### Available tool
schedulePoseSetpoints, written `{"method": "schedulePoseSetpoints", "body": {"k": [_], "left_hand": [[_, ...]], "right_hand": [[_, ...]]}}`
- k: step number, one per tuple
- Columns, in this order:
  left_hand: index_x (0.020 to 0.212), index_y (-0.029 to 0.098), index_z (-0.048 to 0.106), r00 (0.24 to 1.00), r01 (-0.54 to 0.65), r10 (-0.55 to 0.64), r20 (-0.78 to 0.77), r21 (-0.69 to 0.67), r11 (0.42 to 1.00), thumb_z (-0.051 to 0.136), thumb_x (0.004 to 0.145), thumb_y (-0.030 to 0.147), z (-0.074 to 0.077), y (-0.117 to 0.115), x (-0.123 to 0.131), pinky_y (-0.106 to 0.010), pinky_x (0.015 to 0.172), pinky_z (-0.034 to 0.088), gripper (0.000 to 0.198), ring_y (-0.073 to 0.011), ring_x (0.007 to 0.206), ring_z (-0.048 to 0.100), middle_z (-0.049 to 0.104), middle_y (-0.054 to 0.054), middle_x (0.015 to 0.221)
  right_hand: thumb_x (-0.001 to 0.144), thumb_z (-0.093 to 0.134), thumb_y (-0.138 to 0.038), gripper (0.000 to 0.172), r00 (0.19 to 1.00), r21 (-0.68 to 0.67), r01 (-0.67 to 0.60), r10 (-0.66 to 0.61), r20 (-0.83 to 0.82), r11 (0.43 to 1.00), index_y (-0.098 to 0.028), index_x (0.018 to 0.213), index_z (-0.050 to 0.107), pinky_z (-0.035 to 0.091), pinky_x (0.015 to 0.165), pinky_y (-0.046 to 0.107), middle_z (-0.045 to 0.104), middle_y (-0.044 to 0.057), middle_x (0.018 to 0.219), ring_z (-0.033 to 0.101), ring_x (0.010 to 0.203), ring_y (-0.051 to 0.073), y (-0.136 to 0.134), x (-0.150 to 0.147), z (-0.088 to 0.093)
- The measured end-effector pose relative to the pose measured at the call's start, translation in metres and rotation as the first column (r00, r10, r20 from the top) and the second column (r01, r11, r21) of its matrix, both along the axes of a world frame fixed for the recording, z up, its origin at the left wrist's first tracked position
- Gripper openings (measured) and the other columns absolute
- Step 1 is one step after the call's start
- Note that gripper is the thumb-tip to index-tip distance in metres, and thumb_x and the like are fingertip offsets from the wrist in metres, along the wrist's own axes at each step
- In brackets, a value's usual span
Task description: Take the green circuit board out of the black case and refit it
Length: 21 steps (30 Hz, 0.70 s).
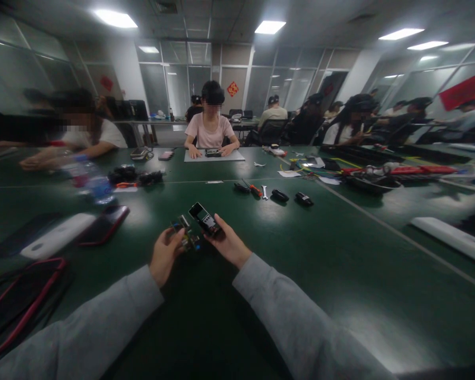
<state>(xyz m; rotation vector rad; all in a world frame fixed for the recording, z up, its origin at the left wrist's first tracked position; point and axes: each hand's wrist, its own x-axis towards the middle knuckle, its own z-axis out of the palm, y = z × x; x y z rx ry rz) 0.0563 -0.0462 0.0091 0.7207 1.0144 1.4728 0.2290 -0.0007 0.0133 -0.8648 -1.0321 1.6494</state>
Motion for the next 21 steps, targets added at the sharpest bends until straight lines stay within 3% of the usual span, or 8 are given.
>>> {"method": "schedulePoseSetpoints", "body": {"k": [5,10,14,16,21], "left_hand": [[0.110,0.018,0.048,1.000,0.023,-0.023,0.019,0.009,1.000,0.068,0.070,0.033,0.004,-0.002,-0.001,-0.032,0.074,0.054,0.047,-0.0180,0.087,0.064,0.062,-0.012,0.107],[0.109,0.018,0.048,0.998,0.033,-0.033,0.049,0.001,0.999,0.067,0.071,0.033,0.005,-0.002,-0.001,-0.033,0.076,0.053,0.046,-0.0176,0.087,0.064,0.062,-0.011,0.106],[0.109,0.018,0.047,0.998,0.038,-0.039,0.055,0.014,0.999,0.067,0.071,0.033,0.003,-0.002,-0.002,-0.033,0.076,0.053,0.045,-0.0184,0.089,0.064,0.062,-0.011,0.107],[0.108,0.019,0.046,0.998,0.033,-0.033,0.057,0.007,0.999,0.068,0.070,0.033,0.002,-0.002,-0.002,-0.033,0.076,0.053,0.046,-0.0190,0.091,0.063,0.061,-0.011,0.109],[0.108,0.020,0.045,0.998,0.028,-0.027,0.062,-0.009,1.000,0.068,0.070,0.033,-0.001,0.000,-0.002,-0.033,0.076,0.053,0.046,-0.0196,0.094,0.062,0.060,-0.011,0.112]], "right_hand": [[0.078,0.058,-0.032,0.040,0.996,0.093,-0.087,0.088,-0.007,0.992,-0.017,0.114,0.049,0.044,0.096,0.040,0.054,0.007,0.118,0.054,0.107,0.019,-0.005,-0.004,0.003],[0.076,0.059,-0.032,0.039,0.998,0.082,-0.006,0.002,0.060,0.997,-0.018,0.112,0.051,0.045,0.093,0.037,0.057,0.006,0.112,0.058,0.098,0.017,-0.002,-0.003,-0.001],[0.075,0.059,-0.033,0.041,0.971,0.171,0.065,-0.102,0.217,0.983,-0.021,0.113,0.049,0.048,0.085,0.035,0.058,0.004,0.109,0.058,0.094,0.016,0.000,-0.003,-0.006],[0.076,0.056,-0.032,0.037,0.923,0.282,0.071,-0.170,0.344,0.957,-0.020,0.111,0.051,0.047,0.086,0.034,0.058,0.003,0.106,0.057,0.095,0.015,0.000,-0.004,-0.008],[0.081,0.049,-0.026,0.025,0.782,0.537,-0.067,-0.290,0.552,0.841,-0.019,0.103,0.058,0.041,0.091,0.034,0.059,0.003,0.102,0.054,0.097,0.014,-0.002,-0.004,-0.010]]}}
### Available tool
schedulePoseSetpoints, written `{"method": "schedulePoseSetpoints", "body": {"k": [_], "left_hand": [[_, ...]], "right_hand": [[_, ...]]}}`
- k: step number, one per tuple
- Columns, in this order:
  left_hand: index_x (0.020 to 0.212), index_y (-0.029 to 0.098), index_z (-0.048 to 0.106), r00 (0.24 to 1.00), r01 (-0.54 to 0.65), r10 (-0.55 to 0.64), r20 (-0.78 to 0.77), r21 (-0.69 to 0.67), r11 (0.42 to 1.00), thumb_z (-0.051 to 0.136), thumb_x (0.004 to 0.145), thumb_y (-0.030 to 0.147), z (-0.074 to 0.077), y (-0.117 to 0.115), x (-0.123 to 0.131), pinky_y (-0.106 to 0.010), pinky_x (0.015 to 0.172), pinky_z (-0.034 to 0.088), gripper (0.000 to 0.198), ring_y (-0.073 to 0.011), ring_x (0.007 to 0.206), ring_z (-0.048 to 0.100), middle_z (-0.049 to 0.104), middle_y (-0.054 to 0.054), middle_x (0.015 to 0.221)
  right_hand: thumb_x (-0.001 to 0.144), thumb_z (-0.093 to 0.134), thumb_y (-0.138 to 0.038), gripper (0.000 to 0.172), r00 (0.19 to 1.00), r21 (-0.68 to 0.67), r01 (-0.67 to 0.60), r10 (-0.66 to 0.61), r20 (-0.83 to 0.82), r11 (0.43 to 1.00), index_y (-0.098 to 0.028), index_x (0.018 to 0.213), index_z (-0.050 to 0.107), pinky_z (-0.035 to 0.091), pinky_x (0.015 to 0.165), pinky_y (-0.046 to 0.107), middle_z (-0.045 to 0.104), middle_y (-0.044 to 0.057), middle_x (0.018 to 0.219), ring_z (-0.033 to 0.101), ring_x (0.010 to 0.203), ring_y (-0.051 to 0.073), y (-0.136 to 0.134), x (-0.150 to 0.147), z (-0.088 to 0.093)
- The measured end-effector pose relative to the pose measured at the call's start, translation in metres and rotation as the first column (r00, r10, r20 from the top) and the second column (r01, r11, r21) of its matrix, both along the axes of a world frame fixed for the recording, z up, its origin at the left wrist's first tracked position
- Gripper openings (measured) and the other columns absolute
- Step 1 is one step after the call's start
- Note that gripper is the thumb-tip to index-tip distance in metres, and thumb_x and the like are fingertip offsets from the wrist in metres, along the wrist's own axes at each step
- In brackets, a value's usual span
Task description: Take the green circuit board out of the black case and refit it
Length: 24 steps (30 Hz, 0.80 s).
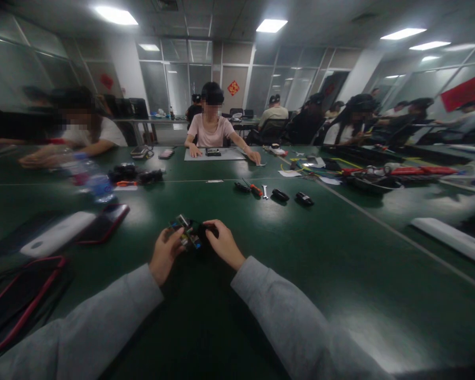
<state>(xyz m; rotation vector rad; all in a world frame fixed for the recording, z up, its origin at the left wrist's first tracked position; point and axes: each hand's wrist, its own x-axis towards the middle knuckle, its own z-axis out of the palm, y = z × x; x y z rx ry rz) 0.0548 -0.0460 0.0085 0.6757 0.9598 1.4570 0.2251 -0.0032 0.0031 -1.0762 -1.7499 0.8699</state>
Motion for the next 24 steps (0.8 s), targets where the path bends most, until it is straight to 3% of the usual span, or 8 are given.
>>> {"method": "schedulePoseSetpoints", "body": {"k": [8,12,16,18,20,24], "left_hand": [[0.108,0.021,0.044,1.000,-0.023,0.023,0.005,-0.014,1.000,0.069,0.068,0.031,0.004,-0.001,0.002,-0.031,0.073,0.053,0.048,-0.0186,0.092,0.063,0.060,-0.010,0.111],[0.107,0.021,0.045,0.999,-0.035,0.035,-0.024,-0.006,0.999,0.070,0.068,0.032,0.004,-0.002,0.001,-0.030,0.071,0.053,0.048,-0.0182,0.092,0.063,0.060,-0.010,0.110],[0.104,0.020,0.046,0.996,-0.053,0.052,-0.066,-0.012,0.999,0.071,0.066,0.032,0.004,-0.003,0.002,-0.028,0.069,0.053,0.047,-0.0167,0.089,0.063,0.061,-0.009,0.107],[0.103,0.020,0.047,0.996,-0.055,0.054,-0.073,-0.004,0.998,0.072,0.065,0.032,0.004,-0.003,0.003,-0.027,0.067,0.053,0.047,-0.0160,0.087,0.063,0.061,-0.008,0.106],[0.102,0.020,0.047,0.996,-0.061,0.061,-0.065,0.003,0.998,0.072,0.064,0.032,0.003,-0.002,0.003,-0.025,0.066,0.053,0.047,-0.0150,0.085,0.063,0.061,-0.007,0.104],[0.097,0.019,0.048,0.994,-0.093,0.093,-0.054,0.004,0.996,0.074,0.062,0.031,0.000,0.000,0.002,-0.023,0.060,0.052,0.045,-0.0129,0.076,0.063,0.061,-0.005,0.096]], "right_hand": [[0.084,0.047,-0.034,0.023,0.956,0.206,0.106,-0.157,0.249,0.973,-0.021,0.096,0.062,0.039,0.086,0.040,0.058,0.006,0.092,0.049,0.093,0.019,0.001,0.004,0.002],[0.086,0.043,-0.036,0.025,0.937,0.209,0.172,-0.225,0.266,0.963,-0.021,0.090,0.062,0.038,0.087,0.041,0.057,0.006,0.089,0.048,0.091,0.020,0.007,0.007,-0.001],[0.087,0.042,-0.035,0.026,0.922,0.335,0.290,-0.355,0.153,0.897,-0.022,0.104,0.056,0.035,0.093,0.045,0.053,0.007,0.102,0.044,0.102,0.022,-0.004,0.004,0.011],[0.086,0.043,-0.033,0.029,0.941,0.401,0.237,-0.311,0.131,0.885,-0.023,0.112,0.051,0.032,0.097,0.046,0.049,0.008,0.112,0.041,0.110,0.023,-0.018,-0.002,0.021],[0.084,0.049,-0.034,0.036,0.964,0.434,0.092,-0.190,0.188,0.896,-0.025,0.119,0.046,0.031,0.099,0.047,0.045,0.008,0.119,0.038,0.115,0.024,-0.033,-0.011,0.030],[0.076,0.059,-0.038,0.058,0.941,0.420,-0.166,0.016,0.338,0.892,-0.028,0.129,0.037,0.031,0.100,0.051,0.037,0.008,0.131,0.034,0.121,0.028,-0.049,-0.024,0.030]]}}
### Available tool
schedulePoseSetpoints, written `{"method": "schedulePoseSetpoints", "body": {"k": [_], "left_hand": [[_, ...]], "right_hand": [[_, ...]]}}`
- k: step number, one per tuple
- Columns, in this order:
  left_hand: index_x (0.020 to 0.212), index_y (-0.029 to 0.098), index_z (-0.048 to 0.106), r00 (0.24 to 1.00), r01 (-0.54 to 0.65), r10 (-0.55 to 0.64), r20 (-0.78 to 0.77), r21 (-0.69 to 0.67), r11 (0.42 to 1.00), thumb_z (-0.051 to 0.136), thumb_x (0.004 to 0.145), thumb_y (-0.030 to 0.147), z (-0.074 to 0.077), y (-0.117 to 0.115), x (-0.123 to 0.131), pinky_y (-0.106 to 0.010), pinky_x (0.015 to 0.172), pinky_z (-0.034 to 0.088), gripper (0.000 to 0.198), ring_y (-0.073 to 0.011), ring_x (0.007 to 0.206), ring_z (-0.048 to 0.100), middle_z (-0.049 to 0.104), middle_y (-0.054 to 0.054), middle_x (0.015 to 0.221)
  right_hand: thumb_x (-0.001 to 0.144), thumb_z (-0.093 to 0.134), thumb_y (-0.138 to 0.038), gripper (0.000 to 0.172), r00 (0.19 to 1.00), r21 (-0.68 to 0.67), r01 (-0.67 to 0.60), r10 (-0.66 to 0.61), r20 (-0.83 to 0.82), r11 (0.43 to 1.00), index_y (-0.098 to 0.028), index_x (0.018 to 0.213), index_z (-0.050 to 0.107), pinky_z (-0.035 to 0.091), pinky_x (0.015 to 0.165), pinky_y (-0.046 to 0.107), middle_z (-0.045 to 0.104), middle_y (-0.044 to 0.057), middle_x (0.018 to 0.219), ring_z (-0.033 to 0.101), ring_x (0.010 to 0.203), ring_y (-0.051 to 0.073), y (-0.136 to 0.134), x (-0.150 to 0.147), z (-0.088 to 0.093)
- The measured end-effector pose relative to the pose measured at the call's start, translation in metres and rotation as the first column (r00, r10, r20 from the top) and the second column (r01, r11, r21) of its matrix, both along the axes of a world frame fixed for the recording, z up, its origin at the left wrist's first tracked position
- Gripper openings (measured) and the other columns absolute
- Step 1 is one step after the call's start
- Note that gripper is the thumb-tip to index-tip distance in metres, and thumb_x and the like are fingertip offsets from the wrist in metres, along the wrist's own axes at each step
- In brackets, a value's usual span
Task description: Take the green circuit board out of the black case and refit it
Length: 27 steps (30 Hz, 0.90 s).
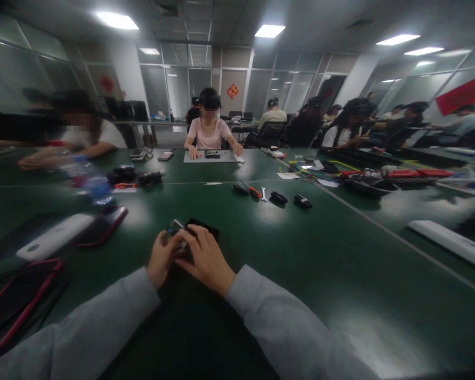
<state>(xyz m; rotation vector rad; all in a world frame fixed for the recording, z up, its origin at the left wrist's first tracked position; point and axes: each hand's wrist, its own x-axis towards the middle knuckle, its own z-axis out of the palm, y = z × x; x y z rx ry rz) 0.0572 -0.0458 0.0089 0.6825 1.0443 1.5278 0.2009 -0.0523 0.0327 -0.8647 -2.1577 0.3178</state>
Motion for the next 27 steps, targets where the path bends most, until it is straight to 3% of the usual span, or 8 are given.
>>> {"method": "schedulePoseSetpoints", "body": {"k": [5,10,14,17,20,22,24,27], "left_hand": [[0.101,0.020,0.047,0.996,0.090,-0.091,0.009,0.034,0.995,0.067,0.068,0.038,0.004,-0.004,0.001,-0.028,0.066,0.053,0.042,-0.0155,0.082,0.063,0.060,-0.006,0.101],[0.106,0.021,0.042,0.989,0.144,-0.142,-0.038,0.074,0.987,0.060,0.074,0.041,0.010,-0.008,0.003,-0.039,0.074,0.053,0.042,-0.0170,0.079,0.065,0.060,-0.007,0.103],[0.106,0.021,0.039,0.984,0.122,-0.101,-0.150,0.141,0.982,0.065,0.071,0.035,0.009,-0.007,0.003,-0.035,0.073,0.052,0.045,-0.0160,0.073,0.065,0.059,-0.005,0.097],[0.109,0.023,0.038,0.987,0.042,-0.010,-0.158,0.202,0.978,0.066,0.070,0.032,0.007,-0.005,0.002,-0.031,0.076,0.050,0.048,-0.0156,0.083,0.064,0.056,-0.006,0.107],[0.110,0.020,0.044,0.979,0.040,0.013,-0.205,0.251,0.967,0.063,0.073,0.033,0.007,-0.005,0.001,-0.029,0.082,0.047,0.043,-0.0167,0.095,0.059,0.057,-0.007,0.108],[0.104,0.017,0.050,0.963,0.069,0.005,-0.268,0.265,0.962,0.062,0.073,0.035,0.008,-0.006,0.000,-0.029,0.080,0.047,0.038,-0.0173,0.092,0.059,0.060,-0.006,0.101],[0.099,0.016,0.052,0.950,0.077,0.011,-0.313,0.269,0.960,0.062,0.072,0.036,0.009,-0.007,-0.001,-0.029,0.077,0.047,0.035,-0.0172,0.086,0.060,0.062,-0.005,0.094],[0.095,0.016,0.054,0.939,0.073,0.026,-0.343,0.272,0.959,0.063,0.072,0.036,0.009,-0.009,-0.002,-0.028,0.073,0.047,0.031,-0.0165,0.081,0.060,0.063,-0.003,0.088]], "right_hand": [[0.082,0.051,-0.026,0.052,0.999,-0.068,-0.015,0.012,-0.051,0.998,-0.027,0.131,0.035,0.037,0.098,0.044,0.043,0.007,0.127,0.042,0.116,0.023,0.005,-0.001,-0.009],[0.085,0.047,-0.026,0.039,0.950,-0.180,0.047,-0.100,-0.297,0.982,-0.025,0.124,0.043,0.037,0.098,0.038,0.050,0.005,0.118,0.047,0.111,0.019,0.008,0.002,0.000],[0.086,0.046,-0.033,0.035,0.878,-0.338,-0.023,-0.142,-0.457,0.941,-0.024,0.120,0.046,0.038,0.097,0.035,0.052,0.004,0.115,0.049,0.109,0.017,0.010,0.004,0.009],[0.086,0.043,-0.039,0.035,0.801,-0.518,-0.242,-0.132,-0.583,0.820,-0.025,0.118,0.046,0.045,0.087,0.034,0.054,0.004,0.110,0.054,0.100,0.017,0.010,0.005,0.013],[0.085,0.044,-0.042,0.036,0.725,-0.645,-0.484,-0.143,-0.674,0.591,-0.024,0.115,0.047,0.050,0.072,0.031,0.056,0.004,0.108,0.058,0.088,0.017,0.009,0.005,0.013],[0.084,0.046,-0.044,0.035,0.703,-0.669,-0.560,-0.147,-0.696,0.488,-0.022,0.111,0.049,0.049,0.069,0.030,0.057,0.004,0.103,0.059,0.082,0.015,0.008,0.005,0.014],[0.084,0.047,-0.045,0.033,0.710,-0.672,-0.577,-0.121,-0.693,0.464,-0.021,0.106,0.050,0.048,0.074,0.029,0.058,0.003,0.099,0.059,0.080,0.014,0.008,0.006,0.015],[0.079,0.056,-0.044,0.034,0.785,-0.684,-0.529,-0.016,-0.619,0.503,-0.018,0.102,0.050,0.046,0.078,0.029,0.058,0.003,0.095,0.058,0.083,0.013,0.010,0.011,0.019]]}}
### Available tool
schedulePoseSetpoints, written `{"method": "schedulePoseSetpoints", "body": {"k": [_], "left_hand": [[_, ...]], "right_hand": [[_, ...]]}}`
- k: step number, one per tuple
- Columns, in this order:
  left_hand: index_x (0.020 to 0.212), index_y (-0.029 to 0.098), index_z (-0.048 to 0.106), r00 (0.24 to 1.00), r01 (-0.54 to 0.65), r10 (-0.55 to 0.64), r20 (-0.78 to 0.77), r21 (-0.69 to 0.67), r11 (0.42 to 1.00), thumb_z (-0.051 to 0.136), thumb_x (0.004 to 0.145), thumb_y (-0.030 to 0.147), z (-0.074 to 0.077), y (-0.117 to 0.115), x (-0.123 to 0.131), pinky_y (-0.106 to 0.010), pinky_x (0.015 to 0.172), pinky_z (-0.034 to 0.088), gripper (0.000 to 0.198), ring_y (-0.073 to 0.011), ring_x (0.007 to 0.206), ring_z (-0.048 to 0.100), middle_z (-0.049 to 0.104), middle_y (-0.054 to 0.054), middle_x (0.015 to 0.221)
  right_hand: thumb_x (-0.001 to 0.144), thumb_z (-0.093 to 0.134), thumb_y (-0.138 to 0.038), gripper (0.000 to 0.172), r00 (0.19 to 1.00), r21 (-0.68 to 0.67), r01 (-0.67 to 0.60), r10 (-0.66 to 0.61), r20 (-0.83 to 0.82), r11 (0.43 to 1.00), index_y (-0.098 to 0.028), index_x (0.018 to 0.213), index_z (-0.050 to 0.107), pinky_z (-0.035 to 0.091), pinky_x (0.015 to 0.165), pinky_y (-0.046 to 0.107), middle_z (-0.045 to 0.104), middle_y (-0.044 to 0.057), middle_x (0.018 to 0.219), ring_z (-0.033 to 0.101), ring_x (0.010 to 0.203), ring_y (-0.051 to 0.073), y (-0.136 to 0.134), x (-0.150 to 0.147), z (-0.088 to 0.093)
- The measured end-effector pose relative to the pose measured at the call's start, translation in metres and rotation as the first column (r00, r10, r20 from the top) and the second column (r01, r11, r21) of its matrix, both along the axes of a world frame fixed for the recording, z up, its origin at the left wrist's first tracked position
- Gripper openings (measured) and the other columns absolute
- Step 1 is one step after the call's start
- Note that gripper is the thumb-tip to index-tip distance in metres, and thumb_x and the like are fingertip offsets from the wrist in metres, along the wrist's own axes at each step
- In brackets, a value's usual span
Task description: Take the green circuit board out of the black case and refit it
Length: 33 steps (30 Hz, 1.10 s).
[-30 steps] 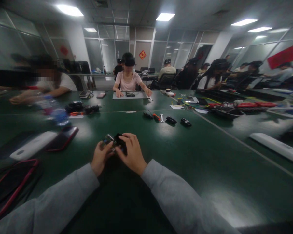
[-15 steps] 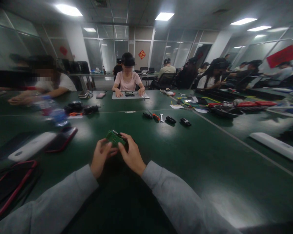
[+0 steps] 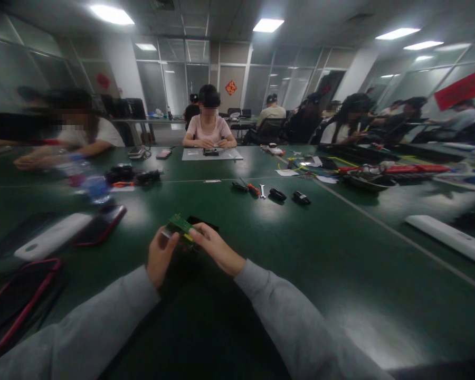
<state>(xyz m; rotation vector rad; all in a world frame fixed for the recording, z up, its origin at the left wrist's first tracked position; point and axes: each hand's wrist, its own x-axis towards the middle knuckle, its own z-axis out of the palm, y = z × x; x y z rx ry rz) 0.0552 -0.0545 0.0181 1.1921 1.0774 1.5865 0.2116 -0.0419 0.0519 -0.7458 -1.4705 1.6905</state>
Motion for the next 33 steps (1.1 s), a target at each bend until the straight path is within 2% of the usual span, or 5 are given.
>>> {"method": "schedulePoseSetpoints", "body": {"k": [7,11,18,23,33], "left_hand": [[0.100,0.017,0.054,0.995,0.053,-0.051,-0.084,0.023,0.998,0.066,0.070,0.033,0.000,-0.005,0.000,-0.032,0.080,0.046,0.037,-0.0196,0.089,0.060,0.062,-0.006,0.095],[0.103,0.017,0.054,0.994,0.015,-0.007,-0.105,0.073,0.997,0.063,0.072,0.037,0.001,-0.006,-0.001,-0.032,0.079,0.046,0.038,-0.0193,0.089,0.059,0.062,-0.007,0.098],[0.114,0.019,0.047,0.974,-0.137,0.144,-0.175,0.052,0.989,0.041,0.086,0.041,-0.004,0.018,-0.021,-0.034,0.075,0.049,0.036,-0.0167,0.086,0.060,0.059,-0.010,0.108],[0.117,0.021,0.046,0.755,0.065,0.160,-0.636,0.315,0.947,0.052,0.081,0.030,-0.010,0.042,-0.050,-0.042,0.093,0.040,0.038,-0.0196,0.105,0.054,0.056,-0.008,0.116],[0.127,0.021,0.038,0.435,0.309,0.181,-0.882,0.335,0.890,0.043,0.084,0.023,-0.011,0.039,-0.049,-0.044,0.098,0.038,0.043,-0.0204,0.116,0.047,0.052,-0.008,0.125]], "right_hand": [[0.066,0.072,-0.030,0.067,0.990,0.183,-0.050,0.026,0.135,0.982,-0.024,0.123,0.036,0.045,0.088,0.033,0.048,0.005,0.119,0.050,0.107,0.017,0.004,0.006,0.005],[0.070,0.069,-0.030,0.060,0.986,0.244,-0.064,0.024,0.165,0.968,-0.024,0.121,0.040,0.046,0.088,0.033,0.050,0.005,0.118,0.050,0.109,0.018,0.002,0.006,0.012],[0.075,0.062,-0.038,0.058,0.884,0.392,0.392,-0.459,0.091,0.832,-0.023,0.125,0.038,0.051,0.077,0.032,0.053,0.007,0.114,0.056,0.097,0.018,0.025,0.023,0.012],[0.075,0.062,-0.036,0.057,0.795,0.566,0.450,-0.598,0.100,0.691,-0.021,0.126,0.041,0.043,0.094,0.036,0.053,0.006,0.119,0.053,0.107,0.019,0.038,0.029,0.000],[0.073,0.062,-0.030,0.052,0.691,0.760,0.328,-0.691,0.211,0.561,-0.021,0.121,0.043,0.046,0.088,0.034,0.057,0.005,0.111,0.057,0.100,0.018,0.023,0.014,-0.011]]}}
